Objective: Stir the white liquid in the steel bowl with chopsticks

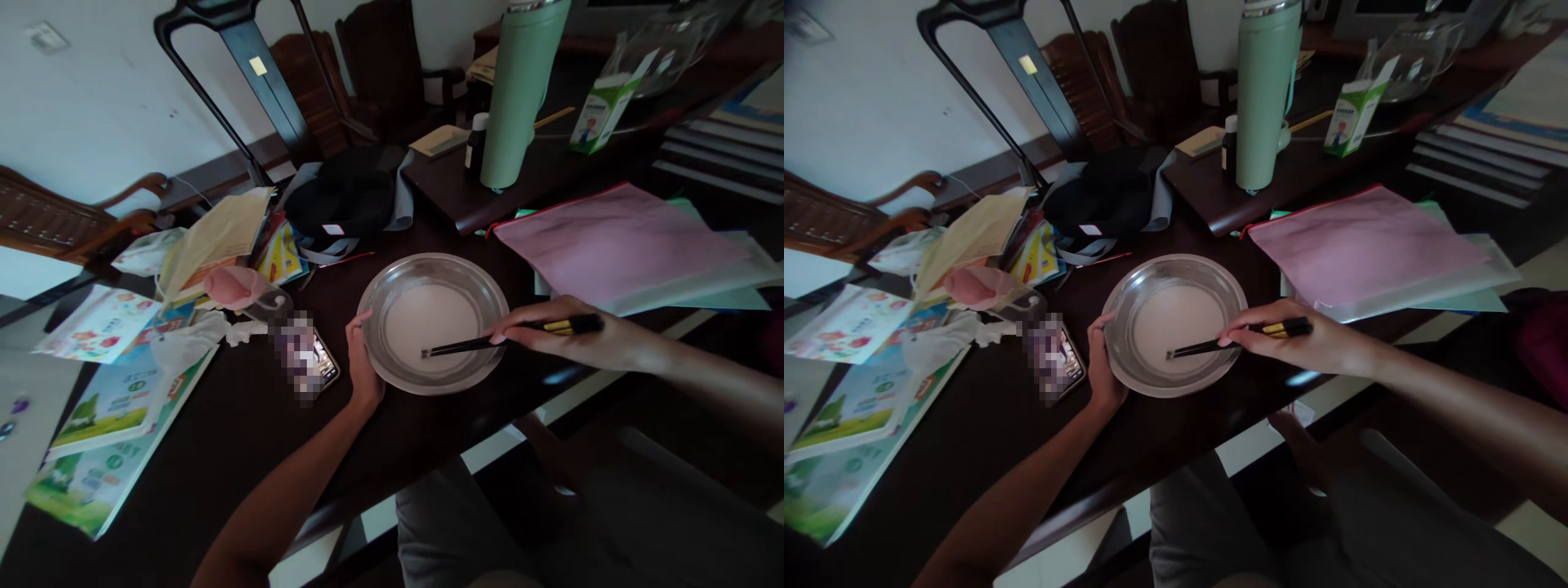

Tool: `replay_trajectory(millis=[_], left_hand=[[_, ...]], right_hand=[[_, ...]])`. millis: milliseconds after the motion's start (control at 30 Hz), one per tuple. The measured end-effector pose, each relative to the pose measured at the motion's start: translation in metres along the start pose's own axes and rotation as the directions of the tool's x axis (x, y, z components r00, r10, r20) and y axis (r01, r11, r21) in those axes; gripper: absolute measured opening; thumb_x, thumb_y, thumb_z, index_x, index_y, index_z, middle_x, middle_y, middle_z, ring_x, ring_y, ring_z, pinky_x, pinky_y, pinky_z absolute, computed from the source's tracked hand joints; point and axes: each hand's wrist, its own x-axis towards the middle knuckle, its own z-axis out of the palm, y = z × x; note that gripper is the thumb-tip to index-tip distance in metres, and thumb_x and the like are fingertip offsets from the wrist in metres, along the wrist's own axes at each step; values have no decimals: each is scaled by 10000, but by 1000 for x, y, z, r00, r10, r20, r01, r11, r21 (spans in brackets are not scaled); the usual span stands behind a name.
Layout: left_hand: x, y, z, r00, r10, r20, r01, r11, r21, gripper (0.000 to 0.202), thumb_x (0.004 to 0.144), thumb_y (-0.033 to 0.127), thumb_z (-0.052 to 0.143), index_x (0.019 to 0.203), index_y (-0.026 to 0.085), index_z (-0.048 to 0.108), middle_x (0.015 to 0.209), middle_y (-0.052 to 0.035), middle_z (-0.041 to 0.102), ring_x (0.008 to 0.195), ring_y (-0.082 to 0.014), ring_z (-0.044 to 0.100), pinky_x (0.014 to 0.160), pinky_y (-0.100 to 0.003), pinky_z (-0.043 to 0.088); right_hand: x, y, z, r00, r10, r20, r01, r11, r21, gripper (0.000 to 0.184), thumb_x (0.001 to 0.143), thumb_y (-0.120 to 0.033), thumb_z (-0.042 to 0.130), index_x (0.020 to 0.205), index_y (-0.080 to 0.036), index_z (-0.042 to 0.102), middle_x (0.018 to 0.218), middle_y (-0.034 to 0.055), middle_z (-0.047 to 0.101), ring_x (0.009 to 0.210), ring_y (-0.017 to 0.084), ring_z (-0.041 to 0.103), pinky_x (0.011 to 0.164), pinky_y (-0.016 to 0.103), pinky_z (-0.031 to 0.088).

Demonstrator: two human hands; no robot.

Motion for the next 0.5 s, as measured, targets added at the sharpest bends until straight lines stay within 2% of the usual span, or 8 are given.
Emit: replay_trajectory(millis=[100, 233, 367, 500], left_hand=[[-1, 0, 0, 1000, 28, 9, -28, 1000, 12, 431, 988, 636, 493, 1141, 281, 683, 1255, -50, 635, 1221, -229, 596, 1127, -360, 442], [0, -3, 0, 1000, -9, 1, 9, 1000, -19, 461, 1015, 643, 431, 1165, 286, 681, 1246, -50, 645, 1202, -225, 606, 1101, -365, 467], [3, -5, -2, 1000, 7, 12, -7, 1000, 0, 496, 1004, 685, 426, 1173, 292, 678, 1257, -51, 649, 1231, -232, 599, 1121, -382, 453], [3, -5, -4, 1000, 10, 20, -10, 1000, -9, 548, 973, 739, 445, 1159, 282, 681, 1269, -59, 636, 1209, -241, 605, 1128, -407, 448]], right_hand=[[12, 8, 15, 998, -55, -14, 56, 998, 26, 360, 973, -524, 633, 1073, -242, 834, 1084, 62, 844, 1003, 220, 789, 876, 312, 608], [27, 16, 25, 995, -52, -89, 53, 999, 2, 386, 985, -510, 615, 1109, -213, 829, 1130, 85, 836, 1040, 230, 780, 916, 316, 597], [34, 17, 24, 984, -74, -161, 74, 997, -7, 355, 971, -481, 620, 1109, -227, 826, 1143, 72, 833, 1087, 242, 775, 957, 319, 587], [29, 5, 15, 975, -65, -212, 51, 996, -71, 328, 981, -469, 610, 1092, -244, 820, 1139, 65, 830, 1077, 244, 771, 961, 329, 576]])
